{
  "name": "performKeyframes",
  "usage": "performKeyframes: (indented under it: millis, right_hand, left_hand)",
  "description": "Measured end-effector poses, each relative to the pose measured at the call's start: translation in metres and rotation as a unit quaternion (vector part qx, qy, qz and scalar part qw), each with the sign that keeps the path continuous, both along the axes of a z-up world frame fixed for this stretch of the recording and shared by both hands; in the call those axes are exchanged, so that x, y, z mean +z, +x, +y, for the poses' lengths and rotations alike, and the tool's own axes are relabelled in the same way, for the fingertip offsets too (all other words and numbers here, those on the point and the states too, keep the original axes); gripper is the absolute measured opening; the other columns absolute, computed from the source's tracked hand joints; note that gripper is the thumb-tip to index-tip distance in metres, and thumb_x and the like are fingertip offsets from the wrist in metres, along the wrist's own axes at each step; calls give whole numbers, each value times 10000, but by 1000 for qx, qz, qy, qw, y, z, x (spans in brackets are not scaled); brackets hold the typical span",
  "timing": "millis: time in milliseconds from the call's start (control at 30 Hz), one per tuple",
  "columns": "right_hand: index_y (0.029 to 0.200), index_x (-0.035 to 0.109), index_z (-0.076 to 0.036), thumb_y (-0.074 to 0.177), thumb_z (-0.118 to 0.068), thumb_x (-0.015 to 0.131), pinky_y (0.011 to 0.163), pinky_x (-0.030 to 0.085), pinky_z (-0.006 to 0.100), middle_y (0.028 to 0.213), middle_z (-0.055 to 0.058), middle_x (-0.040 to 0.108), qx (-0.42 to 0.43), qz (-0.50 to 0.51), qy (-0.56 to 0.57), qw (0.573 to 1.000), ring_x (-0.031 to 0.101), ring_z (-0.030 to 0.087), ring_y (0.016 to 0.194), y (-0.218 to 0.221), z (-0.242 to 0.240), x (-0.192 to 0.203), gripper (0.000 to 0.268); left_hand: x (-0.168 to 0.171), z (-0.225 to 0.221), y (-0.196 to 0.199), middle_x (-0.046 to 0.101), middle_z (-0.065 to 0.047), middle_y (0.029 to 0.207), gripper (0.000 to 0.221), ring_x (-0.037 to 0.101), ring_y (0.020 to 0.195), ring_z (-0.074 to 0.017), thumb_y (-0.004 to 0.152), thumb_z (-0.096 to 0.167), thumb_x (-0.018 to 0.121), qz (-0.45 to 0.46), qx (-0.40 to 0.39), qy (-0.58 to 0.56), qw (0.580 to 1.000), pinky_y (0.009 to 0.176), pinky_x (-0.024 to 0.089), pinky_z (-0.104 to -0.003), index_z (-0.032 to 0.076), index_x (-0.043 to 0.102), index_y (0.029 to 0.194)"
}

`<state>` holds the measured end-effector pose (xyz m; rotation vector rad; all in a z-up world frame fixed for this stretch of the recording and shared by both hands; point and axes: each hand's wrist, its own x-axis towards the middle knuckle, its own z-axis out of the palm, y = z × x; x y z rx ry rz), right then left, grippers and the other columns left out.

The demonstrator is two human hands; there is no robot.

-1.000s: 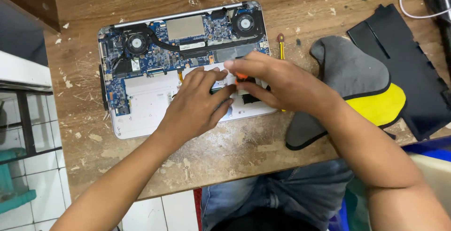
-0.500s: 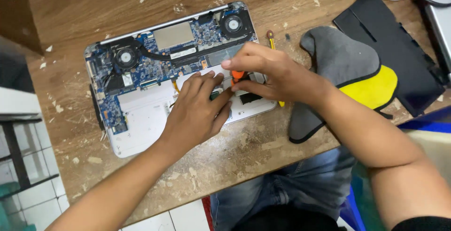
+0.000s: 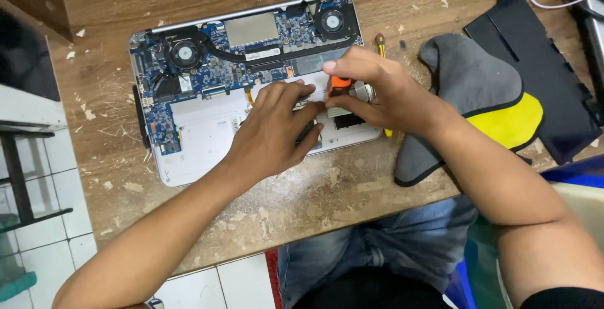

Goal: Repairing a laptop by connecting internal ribbon cables and securing components with a screwdriver

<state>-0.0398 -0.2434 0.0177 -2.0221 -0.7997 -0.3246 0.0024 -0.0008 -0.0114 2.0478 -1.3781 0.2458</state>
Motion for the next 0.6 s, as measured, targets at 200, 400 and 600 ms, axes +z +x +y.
performKeyframes:
  millis: [200, 400, 600]
  right_hand:
    - [1418, 490, -23, 981, 84, 679, 714, 557, 470, 948, 179, 628, 25, 27, 1, 999, 674, 395, 803, -6, 10, 23, 488]
    - [1442, 514, -12, 923, 17, 809, 746, 563, 457, 1020, 173, 631, -31, -15, -13, 999, 670, 359, 846, -2, 2, 2, 598]
    - [1479, 425, 12, 976, 101, 671, 735, 573, 484, 1064, 208, 671, -2, 44, -11, 999, 703, 380, 826, -7, 10, 22, 567]
  left_hand:
    - [9, 0, -2, 598, -140, 1181, 157, 599, 1144, -372, 896, 147, 730, 32, -5, 3, 999, 982, 440, -505, 82, 708, 1038]
    - [8, 0, 0, 603, -138, 1195, 130, 596, 1185, -373, 900, 138, 725, 47, -7, 7, 999, 986, 431, -492, 75, 716, 1014]
    - [9, 0, 0, 598, -133, 1198, 117, 594, 1186, -369, 905, 137, 725, 46, -7, 5, 999, 988, 430, -490, 80, 708, 1006]
